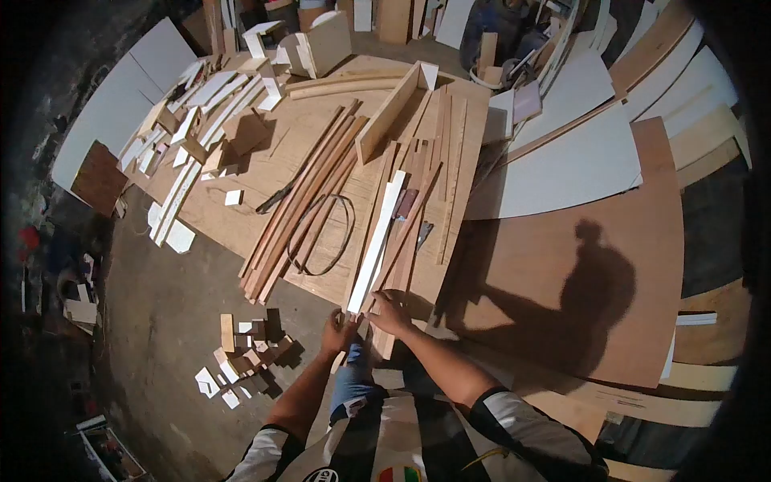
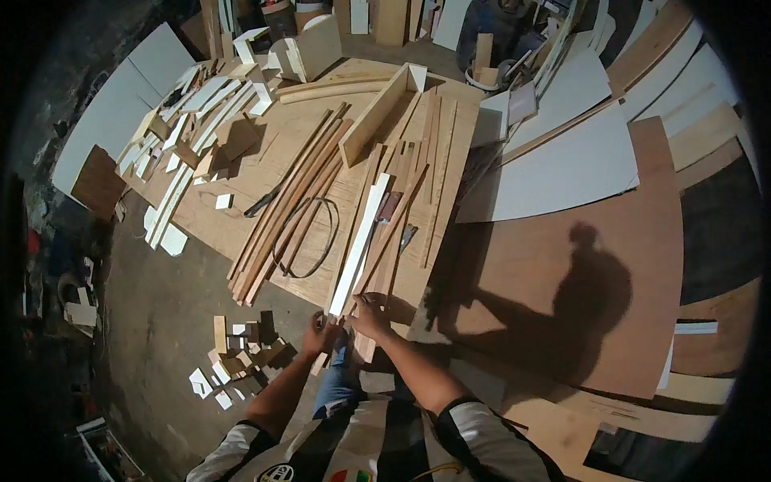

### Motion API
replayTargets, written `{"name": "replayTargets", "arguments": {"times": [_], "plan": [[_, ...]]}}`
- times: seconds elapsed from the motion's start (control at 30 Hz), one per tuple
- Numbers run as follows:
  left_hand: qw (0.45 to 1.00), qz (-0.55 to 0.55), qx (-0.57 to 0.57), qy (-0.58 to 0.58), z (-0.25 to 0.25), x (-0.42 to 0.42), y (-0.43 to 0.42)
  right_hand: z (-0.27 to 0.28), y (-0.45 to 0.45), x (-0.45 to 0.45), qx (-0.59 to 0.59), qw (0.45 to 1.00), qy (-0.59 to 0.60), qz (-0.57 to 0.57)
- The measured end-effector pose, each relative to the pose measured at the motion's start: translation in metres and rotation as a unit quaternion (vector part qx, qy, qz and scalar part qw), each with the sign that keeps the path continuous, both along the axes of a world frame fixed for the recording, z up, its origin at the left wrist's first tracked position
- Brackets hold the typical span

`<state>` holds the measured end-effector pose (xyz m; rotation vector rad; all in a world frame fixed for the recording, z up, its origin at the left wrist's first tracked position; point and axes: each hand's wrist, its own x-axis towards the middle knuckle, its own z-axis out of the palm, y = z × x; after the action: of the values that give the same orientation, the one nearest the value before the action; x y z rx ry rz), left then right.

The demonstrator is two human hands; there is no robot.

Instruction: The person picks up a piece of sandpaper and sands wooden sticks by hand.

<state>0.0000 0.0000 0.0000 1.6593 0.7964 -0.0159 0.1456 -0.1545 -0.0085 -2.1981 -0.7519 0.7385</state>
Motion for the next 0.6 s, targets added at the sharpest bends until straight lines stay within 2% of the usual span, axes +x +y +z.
{"name": "replayTargets", "arguments": {"times": [0.07,0.1,0.13,0.17,0.2,0.3,0.33,0.37,0.4,0.6], "plan": [[0.997,0.045,0.057,0.029,0.030,-0.010,0.038,0.010,0.046,-0.012,0.023,0.999,0.018,0.012],[0.998,0.047,-0.038,0.013,-0.018,0.018,-0.103,0.017,-0.099,0.023,-0.072,0.997,-0.002,0.015],[0.999,0.033,0.014,0.001,-0.055,0.004,-0.094,0.026,-0.093,0.021,-0.092,0.996,0.016,0.014],[0.996,0.016,0.082,-0.011,-0.073,-0.006,-0.063,0.029,-0.067,0.017,-0.097,0.995,0.034,0.013],[0.987,0.014,0.157,0.024,-0.018,0.011,-0.045,0.026,-0.042,0.024,-0.077,0.996,0.028,0.017],[0.992,0.049,0.118,-0.013,-0.035,0.004,-0.050,0.029,-0.053,0.028,-0.092,0.995,-0.019,0.024],[0.992,0.049,0.114,-0.022,-0.020,0.015,-0.052,0.033,-0.055,0.034,-0.117,0.993,-0.014,0.026],[0.985,0.036,0.166,0.006,-0.004,0.021,-0.050,0.036,-0.054,0.040,-0.138,0.990,-0.010,0.028],[0.976,0.025,0.215,0.035,0.009,0.030,-0.049,0.004,-0.057,0.047,-0.107,0.993,-0.027,0.030],[0.974,0.040,0.220,0.028,-0.017,0.040,-0.056,0.025,-0.057,0.071,-0.136,0.990,-0.032,0.034]]}}
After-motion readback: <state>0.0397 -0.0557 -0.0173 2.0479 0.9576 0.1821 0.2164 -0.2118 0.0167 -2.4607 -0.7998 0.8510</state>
